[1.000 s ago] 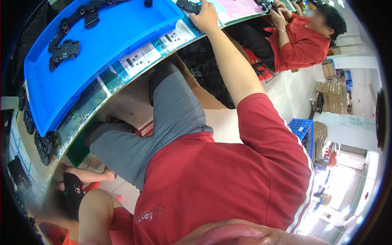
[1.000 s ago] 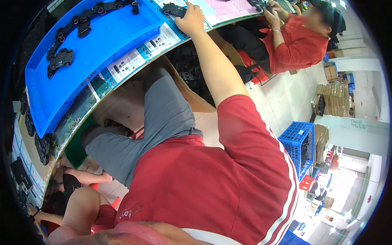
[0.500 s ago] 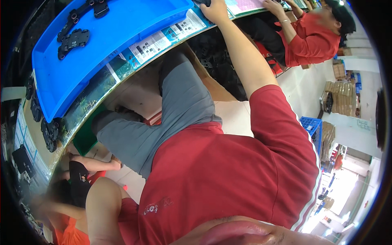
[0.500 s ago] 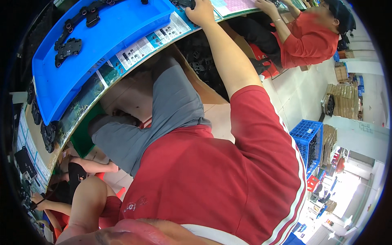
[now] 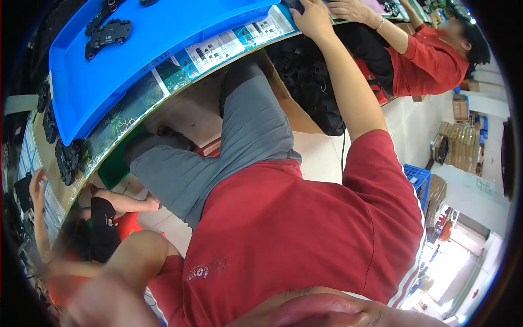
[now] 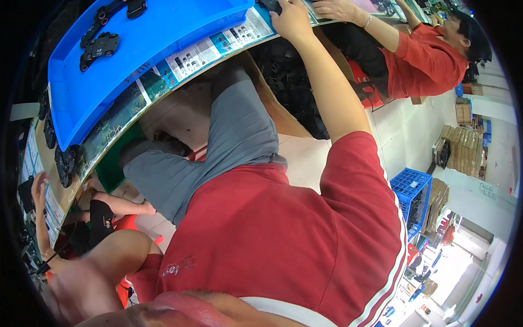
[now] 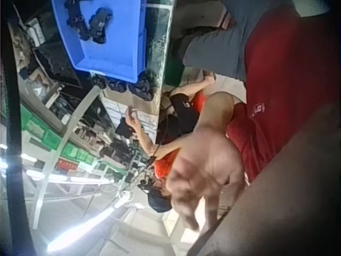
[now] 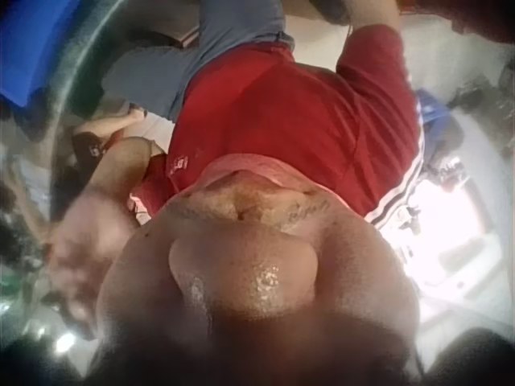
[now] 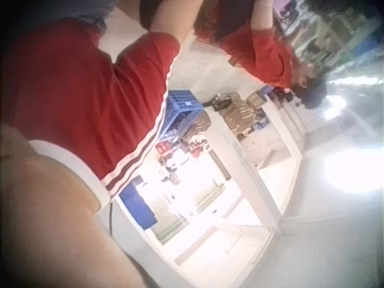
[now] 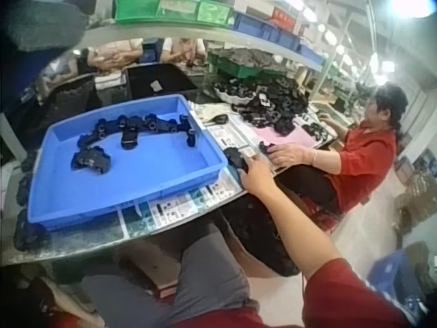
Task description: Assembling and inspecting small plastic automotive components on a factory production line.
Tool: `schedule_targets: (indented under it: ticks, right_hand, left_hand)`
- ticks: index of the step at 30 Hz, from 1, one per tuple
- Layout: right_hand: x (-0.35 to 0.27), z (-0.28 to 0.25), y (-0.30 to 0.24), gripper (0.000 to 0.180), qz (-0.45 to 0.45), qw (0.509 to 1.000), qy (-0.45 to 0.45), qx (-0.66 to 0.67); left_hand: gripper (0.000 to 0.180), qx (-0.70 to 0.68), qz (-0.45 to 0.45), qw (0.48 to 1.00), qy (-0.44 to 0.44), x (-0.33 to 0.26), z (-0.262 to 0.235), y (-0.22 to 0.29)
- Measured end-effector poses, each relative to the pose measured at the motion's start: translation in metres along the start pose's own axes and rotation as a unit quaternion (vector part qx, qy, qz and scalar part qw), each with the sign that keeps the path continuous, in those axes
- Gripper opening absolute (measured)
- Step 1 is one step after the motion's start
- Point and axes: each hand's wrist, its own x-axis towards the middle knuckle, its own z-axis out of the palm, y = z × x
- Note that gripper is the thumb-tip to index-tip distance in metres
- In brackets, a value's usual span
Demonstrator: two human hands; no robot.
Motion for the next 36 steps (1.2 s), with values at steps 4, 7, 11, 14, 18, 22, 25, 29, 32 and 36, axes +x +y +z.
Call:
schedule_targets:
  ticks: [4,7,11,14,18,22,25,29,32,36]
  right_hand:
    - [-0.002,-0.034,-0.003,0.048,0.006,0.995,-0.074,0.066]
    - [-0.003,-0.043,0.02,0.047,-0.04,0.989,-0.002,0.143]
    - [0.014,-0.069,0.075,0.048,0.029,0.996,0.026,0.082]
    - [0.031,-0.077,0.117,0.049,0.053,0.996,-0.002,0.071]
    - [0.046,-0.072,0.144,0.048,0.004,0.997,-0.075,0.037]
    - [0.049,-0.043,0.198,0.05,-0.087,0.991,-0.096,0.034]
    - [0.048,-0.04,0.206,0.053,-0.109,0.991,-0.077,0.021]
    - [0.045,-0.072,0.131,0.048,0.008,0.989,-0.118,0.087]
    - [0.043,-0.082,0.131,0.05,0.039,0.987,-0.136,0.07]
    - [0.039,-0.077,0.127,0.056,0.044,0.987,-0.145,0.062]
  left_hand:
    - [0.018,0.062,-0.31,0.948,0.045,-0.1,0.002,-0.068]
    - [0.015,0.288,-0.397,0.855,-0.168,-0.177,0.004,-0.12]
    - [0.008,0.296,-0.407,0.838,-0.211,-0.221,0.005,-0.135]
    - [0.007,0.332,-0.351,0.846,-0.226,-0.223,0.014,-0.134]
    - [0.005,0.365,-0.331,0.841,-0.223,-0.219,0.024,-0.138]
    - [0.005,0.365,-0.312,0.85,-0.217,-0.222,0.027,-0.14]
    - [0.005,0.372,-0.306,0.848,-0.22,-0.225,0.027,-0.141]
    - [0.006,0.387,-0.32,0.835,-0.224,-0.226,0.024,-0.135]
    - [0.006,0.383,-0.316,0.839,-0.225,-0.226,0.026,-0.137]
    - [0.006,0.385,-0.31,0.84,-0.223,-0.227,0.026,-0.138]
